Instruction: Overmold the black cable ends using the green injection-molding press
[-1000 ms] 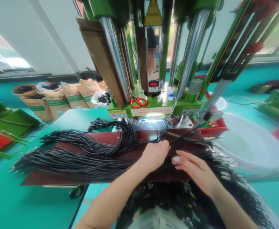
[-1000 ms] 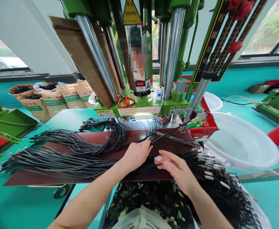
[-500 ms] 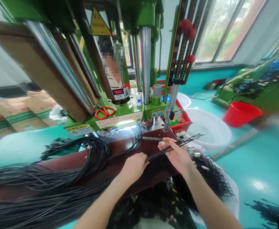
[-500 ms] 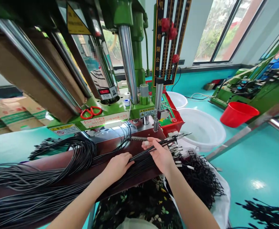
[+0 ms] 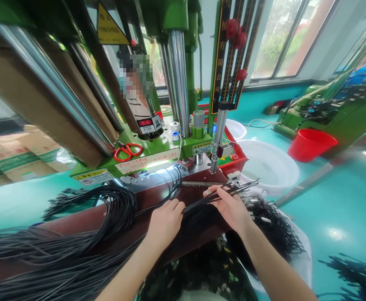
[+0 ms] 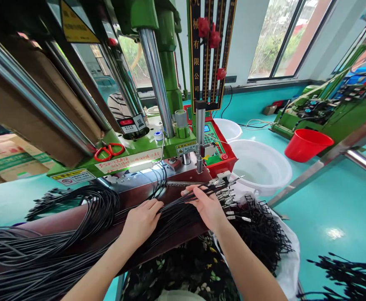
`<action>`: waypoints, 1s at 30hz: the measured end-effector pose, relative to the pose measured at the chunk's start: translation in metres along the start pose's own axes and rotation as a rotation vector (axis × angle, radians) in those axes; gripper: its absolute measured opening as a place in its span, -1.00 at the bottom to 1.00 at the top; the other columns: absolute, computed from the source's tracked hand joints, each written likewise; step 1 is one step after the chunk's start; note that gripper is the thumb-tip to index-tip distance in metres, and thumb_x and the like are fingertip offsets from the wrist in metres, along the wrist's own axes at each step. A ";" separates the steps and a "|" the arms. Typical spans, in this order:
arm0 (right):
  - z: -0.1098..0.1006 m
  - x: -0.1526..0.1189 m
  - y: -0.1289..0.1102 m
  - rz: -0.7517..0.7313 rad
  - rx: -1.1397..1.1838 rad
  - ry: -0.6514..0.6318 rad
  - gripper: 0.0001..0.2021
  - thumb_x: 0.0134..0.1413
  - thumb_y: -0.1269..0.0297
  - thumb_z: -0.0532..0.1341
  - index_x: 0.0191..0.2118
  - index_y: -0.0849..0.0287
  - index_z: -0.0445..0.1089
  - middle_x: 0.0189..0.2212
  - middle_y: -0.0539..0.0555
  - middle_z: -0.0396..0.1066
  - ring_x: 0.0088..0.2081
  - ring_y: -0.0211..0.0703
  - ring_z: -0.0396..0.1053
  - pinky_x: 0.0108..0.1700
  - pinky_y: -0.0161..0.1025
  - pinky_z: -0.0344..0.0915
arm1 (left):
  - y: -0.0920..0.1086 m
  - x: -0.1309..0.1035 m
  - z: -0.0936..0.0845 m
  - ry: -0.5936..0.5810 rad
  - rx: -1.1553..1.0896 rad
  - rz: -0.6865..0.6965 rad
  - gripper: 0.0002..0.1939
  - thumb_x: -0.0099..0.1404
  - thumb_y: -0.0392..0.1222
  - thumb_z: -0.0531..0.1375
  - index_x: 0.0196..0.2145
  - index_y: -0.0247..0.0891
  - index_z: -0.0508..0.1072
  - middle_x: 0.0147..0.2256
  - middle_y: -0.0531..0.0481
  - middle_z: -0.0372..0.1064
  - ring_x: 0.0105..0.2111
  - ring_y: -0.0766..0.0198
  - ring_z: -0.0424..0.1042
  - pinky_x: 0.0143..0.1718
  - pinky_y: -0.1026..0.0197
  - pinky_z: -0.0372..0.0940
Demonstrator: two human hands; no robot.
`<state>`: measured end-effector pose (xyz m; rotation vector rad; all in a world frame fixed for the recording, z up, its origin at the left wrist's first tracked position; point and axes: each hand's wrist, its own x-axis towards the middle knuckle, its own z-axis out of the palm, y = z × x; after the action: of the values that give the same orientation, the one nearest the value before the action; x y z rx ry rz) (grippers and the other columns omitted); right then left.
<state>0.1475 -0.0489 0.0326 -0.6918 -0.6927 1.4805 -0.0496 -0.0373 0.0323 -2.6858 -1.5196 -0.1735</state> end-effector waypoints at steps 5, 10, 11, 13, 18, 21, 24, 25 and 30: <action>-0.001 -0.004 -0.003 -0.046 -0.054 -0.030 -0.87 0.02 0.26 0.20 -0.32 0.15 0.44 -0.36 0.06 0.44 -0.26 -0.12 0.39 -0.21 -0.14 0.32 | -0.006 -0.004 0.007 0.066 -0.071 -0.022 -0.80 0.21 -0.34 -0.05 -0.25 -0.21 0.31 -0.28 0.00 0.41 -0.36 0.24 0.43 -0.42 0.25 0.26; 0.002 -0.022 0.001 0.133 -0.167 -0.368 -0.75 -0.05 0.32 0.25 -0.18 0.20 0.41 -0.32 0.12 0.46 -0.29 -0.11 0.41 -0.16 -0.10 0.28 | -0.021 -0.018 0.001 0.404 -0.125 -0.170 -0.80 0.21 -0.33 -0.05 -0.22 -0.28 0.27 -0.28 -0.10 0.43 -0.36 0.21 0.46 -0.37 0.24 0.29; 0.005 -0.025 0.004 0.236 -0.176 -0.482 -0.71 -0.07 0.33 0.26 -0.15 0.20 0.40 -0.30 0.14 0.45 -0.28 -0.10 0.41 -0.17 -0.10 0.27 | -0.023 -0.021 -0.001 0.448 -0.124 -0.192 -0.80 0.22 -0.30 -0.06 -0.22 -0.29 0.27 -0.29 -0.12 0.44 -0.38 0.20 0.46 -0.37 0.23 0.30; 0.010 -0.027 0.011 0.351 -0.096 -0.602 -0.55 -0.14 0.33 0.31 -0.03 0.09 0.32 -0.16 0.14 0.40 -0.20 -0.08 0.39 -0.15 -0.09 0.26 | -0.024 -0.024 -0.004 0.474 -0.133 -0.187 -0.81 0.23 -0.28 -0.06 -0.23 -0.28 0.28 -0.32 -0.11 0.44 -0.40 0.19 0.46 -0.36 0.22 0.30; 0.018 -0.012 -0.002 -0.076 0.152 -0.172 -0.59 -0.09 0.28 0.25 -0.04 -0.06 0.30 -0.03 0.03 0.32 0.00 -0.09 0.26 0.07 -0.04 0.08 | -0.011 -0.018 0.001 0.216 -0.156 -0.064 -0.78 0.23 -0.31 -0.07 -0.22 -0.24 0.30 -0.27 -0.08 0.44 -0.34 0.21 0.46 -0.37 0.25 0.30; 0.014 -0.008 -0.026 -0.167 0.038 -0.084 -0.56 -0.11 0.41 0.23 -0.04 -0.03 0.31 -0.11 0.02 0.39 -0.05 -0.06 0.31 0.09 0.02 0.06 | -0.001 -0.009 0.007 -0.023 -0.197 -0.024 -0.80 0.27 -0.28 -0.08 -0.22 -0.21 0.29 -0.28 -0.04 0.44 -0.33 0.23 0.45 -0.35 0.26 0.28; 0.004 -0.011 -0.036 -0.093 -0.078 -0.081 -0.56 -0.11 0.45 0.23 -0.03 0.04 0.31 -0.22 0.04 0.45 -0.10 -0.04 0.34 0.04 0.03 0.11 | 0.007 -0.002 0.006 -0.129 -0.294 -0.029 -0.80 0.31 -0.16 -0.09 -0.25 -0.20 0.29 -0.33 0.00 0.44 -0.31 0.21 0.44 -0.32 0.25 0.26; -0.001 -0.013 -0.035 -0.067 -0.088 -0.058 -0.56 -0.12 0.46 0.24 -0.04 0.05 0.31 -0.23 0.04 0.46 -0.11 -0.04 0.35 0.03 0.03 0.12 | 0.009 0.000 0.004 -0.139 -0.341 -0.030 -0.79 0.30 -0.13 -0.08 -0.24 -0.19 0.29 -0.32 0.00 0.44 -0.29 0.20 0.44 -0.30 0.24 0.25; -0.017 -0.017 -0.025 0.004 -0.004 0.022 -0.57 -0.19 0.50 0.25 -0.10 0.06 0.36 -0.28 0.01 0.48 -0.15 -0.07 0.38 0.00 -0.04 0.15 | 0.022 0.012 -0.008 -0.140 -0.624 0.041 -0.75 0.29 -0.11 -0.05 -0.09 -0.11 0.25 -0.16 0.04 0.38 -0.20 0.26 0.37 -0.15 0.21 0.22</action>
<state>0.1769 -0.0653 0.0415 -0.7120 -0.6781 1.4731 -0.0248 -0.0391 0.0422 -3.2545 -1.6684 -0.5533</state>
